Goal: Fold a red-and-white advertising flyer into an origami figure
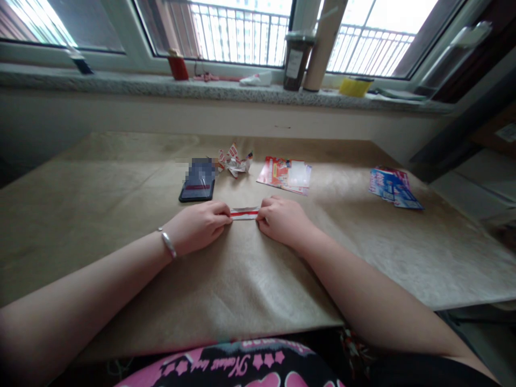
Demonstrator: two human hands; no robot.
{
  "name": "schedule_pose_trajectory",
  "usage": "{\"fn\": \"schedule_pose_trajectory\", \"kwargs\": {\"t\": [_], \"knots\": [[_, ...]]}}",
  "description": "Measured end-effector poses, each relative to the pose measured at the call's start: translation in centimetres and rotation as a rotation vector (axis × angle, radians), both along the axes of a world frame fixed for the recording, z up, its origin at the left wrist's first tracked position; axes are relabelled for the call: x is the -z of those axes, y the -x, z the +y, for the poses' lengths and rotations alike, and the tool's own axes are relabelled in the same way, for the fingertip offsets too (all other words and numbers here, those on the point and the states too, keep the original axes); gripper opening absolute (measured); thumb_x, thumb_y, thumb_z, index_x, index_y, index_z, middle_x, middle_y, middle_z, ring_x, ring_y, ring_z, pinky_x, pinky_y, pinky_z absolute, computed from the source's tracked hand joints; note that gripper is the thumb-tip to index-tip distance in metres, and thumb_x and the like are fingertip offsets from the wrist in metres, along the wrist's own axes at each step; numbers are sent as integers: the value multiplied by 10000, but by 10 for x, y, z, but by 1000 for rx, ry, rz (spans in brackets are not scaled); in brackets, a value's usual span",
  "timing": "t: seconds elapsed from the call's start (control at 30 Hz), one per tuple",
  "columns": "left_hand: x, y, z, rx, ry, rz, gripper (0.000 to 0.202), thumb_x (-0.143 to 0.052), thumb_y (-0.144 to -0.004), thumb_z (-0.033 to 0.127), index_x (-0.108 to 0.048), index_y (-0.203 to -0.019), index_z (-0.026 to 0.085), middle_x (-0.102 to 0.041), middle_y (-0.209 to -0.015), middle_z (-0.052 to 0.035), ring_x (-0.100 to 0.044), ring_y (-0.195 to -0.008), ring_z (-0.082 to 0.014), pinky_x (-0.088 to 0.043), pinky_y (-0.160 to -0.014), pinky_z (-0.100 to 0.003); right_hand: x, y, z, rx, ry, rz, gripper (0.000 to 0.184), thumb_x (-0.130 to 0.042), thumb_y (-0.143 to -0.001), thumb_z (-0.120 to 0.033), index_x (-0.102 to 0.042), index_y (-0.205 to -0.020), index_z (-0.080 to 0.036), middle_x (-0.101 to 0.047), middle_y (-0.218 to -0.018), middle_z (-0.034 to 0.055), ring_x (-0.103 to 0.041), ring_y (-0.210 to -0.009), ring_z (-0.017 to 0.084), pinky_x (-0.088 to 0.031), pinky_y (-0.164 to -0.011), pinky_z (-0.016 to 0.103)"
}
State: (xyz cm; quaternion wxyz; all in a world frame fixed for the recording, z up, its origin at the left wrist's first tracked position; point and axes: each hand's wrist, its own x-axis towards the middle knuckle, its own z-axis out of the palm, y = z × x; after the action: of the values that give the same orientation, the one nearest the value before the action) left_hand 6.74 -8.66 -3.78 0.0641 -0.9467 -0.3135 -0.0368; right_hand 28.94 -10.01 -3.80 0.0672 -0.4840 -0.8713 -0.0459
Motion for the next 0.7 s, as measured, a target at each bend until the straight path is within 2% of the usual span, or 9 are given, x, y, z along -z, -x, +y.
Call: {"fn": "schedule_pose_trajectory", "kwargs": {"t": [0.17,0.37,0.47,0.57,0.7], "knots": [[0,-1,0,30,-22,54,190,-486,-855,111,-673,-837,136,-615,-908,-77,-579,-855,-183,-509,-751,-293,-3,3,-4,-18,-11,-35,219,-488,-828,-238,-700,-781,-205,-667,-844,38,-573,-813,176,-378,-669,269],[0,1,2,57,-46,-6,160,-491,-841,117,-650,-838,135,-618,-904,-78,-578,-840,-180,-503,-752,-294,0,6,-5,-64,-60,-55,216,-453,-866,-226,-660,-858,-165,-655,-848,76,-551,-829,189,-376,-700,281],[2,3,3,66,-67,-28,178,-494,-835,128,-637,-939,146,-619,-926,-69,-575,-845,-180,-497,-742,-292,4,5,-3,-112,-71,-23,217,-447,-875,-227,-654,-909,-175,-647,-833,65,-537,-815,185,-369,-690,282],[5,3,4,94,-107,-50,270,-470,-862,160,-596,-1099,186,-614,-933,-54,-562,-832,-176,-486,-708,-286,7,3,-1,-193,-57,17,242,-451,-871,-201,-650,-1008,-204,-645,-901,58,-524,-850,176,-369,-712,272],[8,0,3,123,-160,-17,266,-466,-883,189,-598,-1114,196,-607,-935,-60,-541,-802,-176,-466,-683,-284,9,4,-1,-194,-66,9,247,-445,-878,-208,-659,-1001,-213,-635,-917,56,-515,-839,175,-367,-706,273]]}}
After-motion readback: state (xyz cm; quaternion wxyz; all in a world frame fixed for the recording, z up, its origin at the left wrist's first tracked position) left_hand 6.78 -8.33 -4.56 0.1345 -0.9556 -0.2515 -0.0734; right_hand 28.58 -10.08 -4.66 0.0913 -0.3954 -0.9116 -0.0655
